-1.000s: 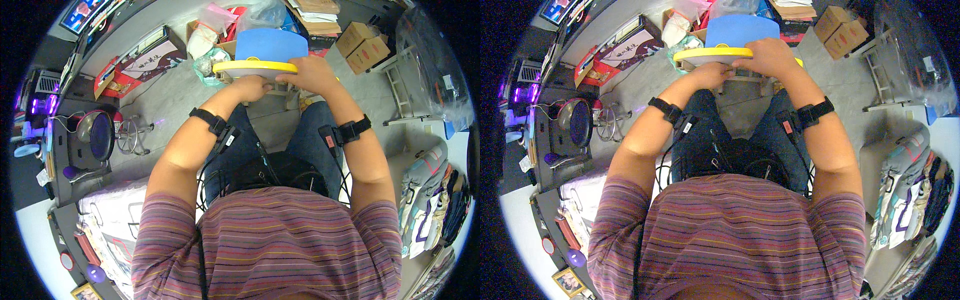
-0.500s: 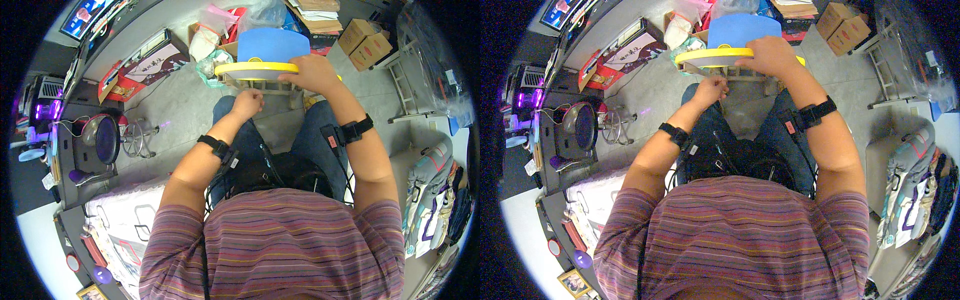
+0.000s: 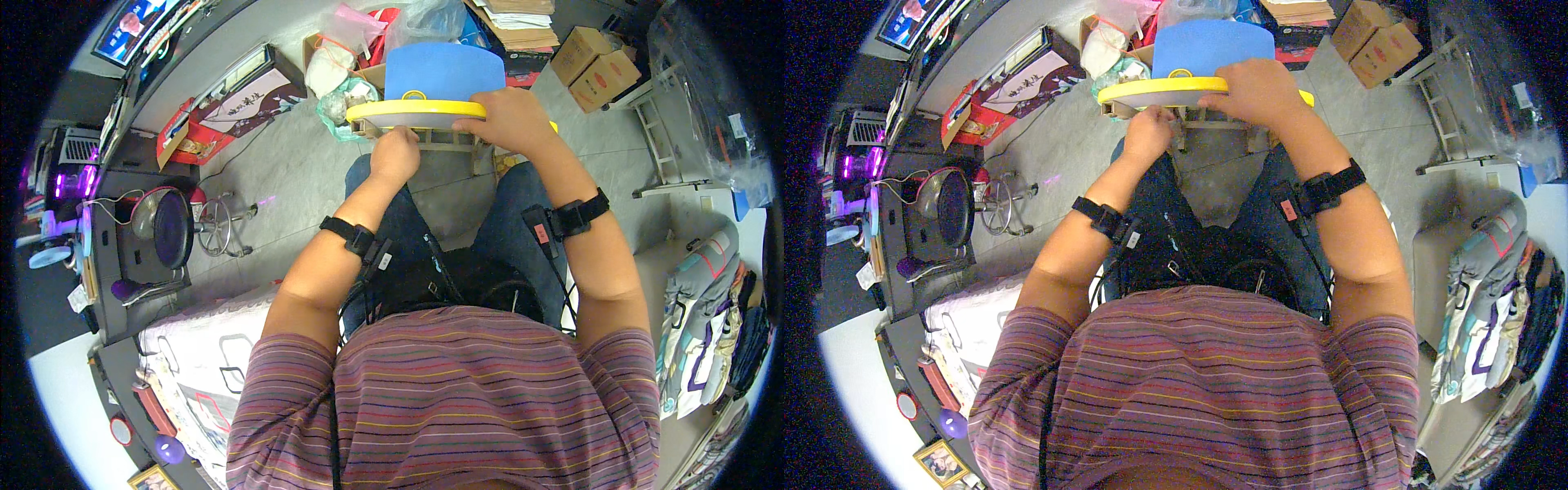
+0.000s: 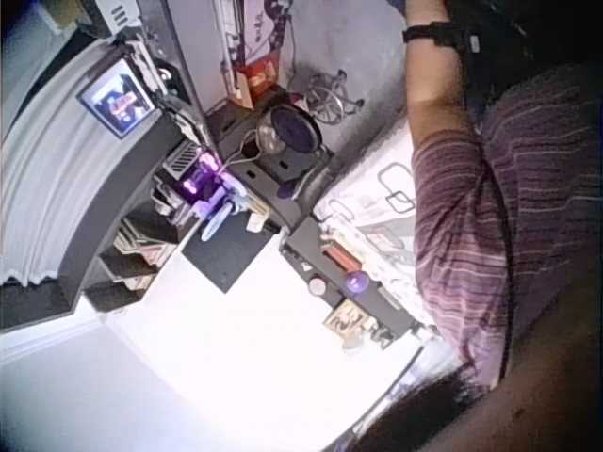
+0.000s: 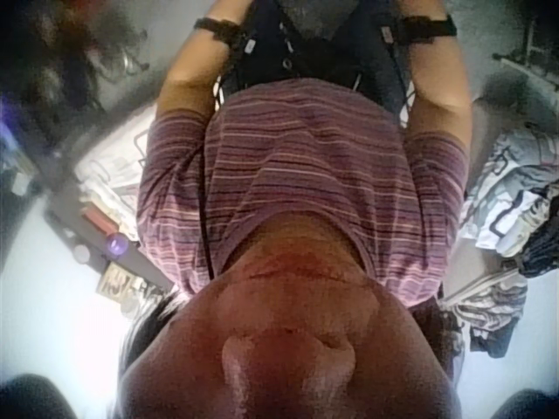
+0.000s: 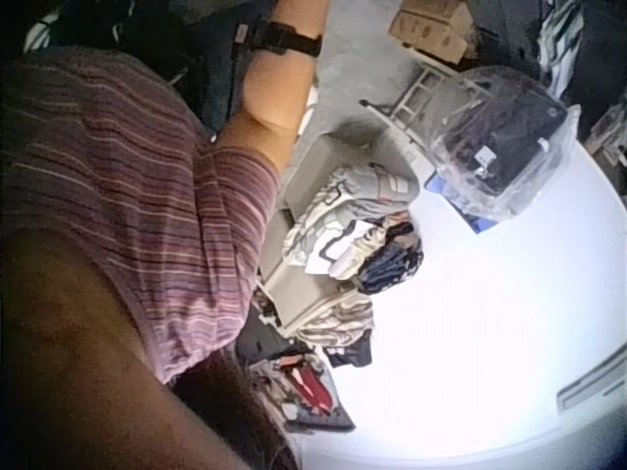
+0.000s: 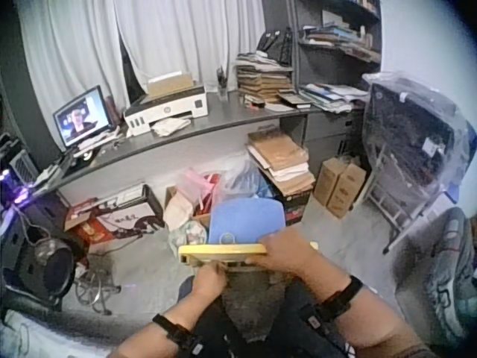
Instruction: The person assembles a small blue and yellow plastic chair by hand. They attach the yellow frame to the blue seat, then install the legs and cross-braces, tightening each connection. The chair is flipped and inspected, then placed on the floor.
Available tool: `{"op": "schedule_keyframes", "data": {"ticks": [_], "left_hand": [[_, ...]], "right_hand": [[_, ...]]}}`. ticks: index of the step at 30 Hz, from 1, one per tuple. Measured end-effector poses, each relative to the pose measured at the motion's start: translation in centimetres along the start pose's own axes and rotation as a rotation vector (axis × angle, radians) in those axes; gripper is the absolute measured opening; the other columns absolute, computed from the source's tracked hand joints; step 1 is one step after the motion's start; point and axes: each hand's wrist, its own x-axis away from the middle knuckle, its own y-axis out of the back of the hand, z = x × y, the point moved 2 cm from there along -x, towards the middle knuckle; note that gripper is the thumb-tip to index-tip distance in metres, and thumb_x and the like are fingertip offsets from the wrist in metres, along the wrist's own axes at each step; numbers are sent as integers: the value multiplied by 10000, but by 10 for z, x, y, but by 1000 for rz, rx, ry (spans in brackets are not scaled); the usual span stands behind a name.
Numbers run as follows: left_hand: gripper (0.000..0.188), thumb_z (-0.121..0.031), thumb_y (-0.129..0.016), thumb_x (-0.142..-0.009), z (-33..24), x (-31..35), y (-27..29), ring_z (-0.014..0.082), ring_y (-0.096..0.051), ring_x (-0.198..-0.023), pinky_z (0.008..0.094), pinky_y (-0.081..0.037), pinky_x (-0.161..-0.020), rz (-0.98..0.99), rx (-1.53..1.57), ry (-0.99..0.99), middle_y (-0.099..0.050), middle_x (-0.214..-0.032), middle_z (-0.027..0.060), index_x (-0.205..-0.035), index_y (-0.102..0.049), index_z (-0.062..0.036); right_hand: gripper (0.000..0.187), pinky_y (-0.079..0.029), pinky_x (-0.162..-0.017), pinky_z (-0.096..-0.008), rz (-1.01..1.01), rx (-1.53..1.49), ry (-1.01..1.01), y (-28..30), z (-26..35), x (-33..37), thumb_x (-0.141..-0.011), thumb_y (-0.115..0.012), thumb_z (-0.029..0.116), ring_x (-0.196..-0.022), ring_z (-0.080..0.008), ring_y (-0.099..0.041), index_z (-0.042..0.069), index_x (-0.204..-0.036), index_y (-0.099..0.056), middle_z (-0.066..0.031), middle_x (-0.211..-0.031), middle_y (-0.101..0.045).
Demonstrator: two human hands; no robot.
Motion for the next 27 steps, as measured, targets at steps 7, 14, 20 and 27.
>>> {"op": "schedule_keyframes", "data": {"ticks": [7,14,20,27], "left_hand": [[246,-154,-479,-891,-6,2,10,432,-633,-891,495,-502,-792,72,-1,148,-663,-935,259,-879,-647,26],[228,-165,-492,-890,-16,4,13,423,-643,-906,498,-502,-810,-6,-66,247,-668,-952,257,-923,-632,12],[214,-157,-507,-880,-21,3,10,422,-647,-921,499,-504,-822,-10,-50,278,-672,-944,256,-935,-618,17],[191,-126,-533,-852,-45,2,0,437,-647,-910,500,-509,-821,46,-66,225,-665,-927,279,-922,-610,34]], "right_hand": [[536,-520,-653,-420,-16,-1,-5,3,2,2,-802,-605,623,-723,-306,-668,103,-880,-712,-113,-730,-676],[539,-521,-671,-420,-7,0,-2,4,2,1,-811,-595,621,-739,-305,-670,102,-898,-714,-118,-748,-682],[539,-519,-671,-424,-9,18,1,5,4,2,-809,-595,621,-745,-304,-670,101,-888,-712,-113,-748,-682],[531,-528,-700,-464,61,-32,-35,6,3,-1,-804,-595,612,-786,-340,-674,102,-892,-715,-138,-797,-691]]}}
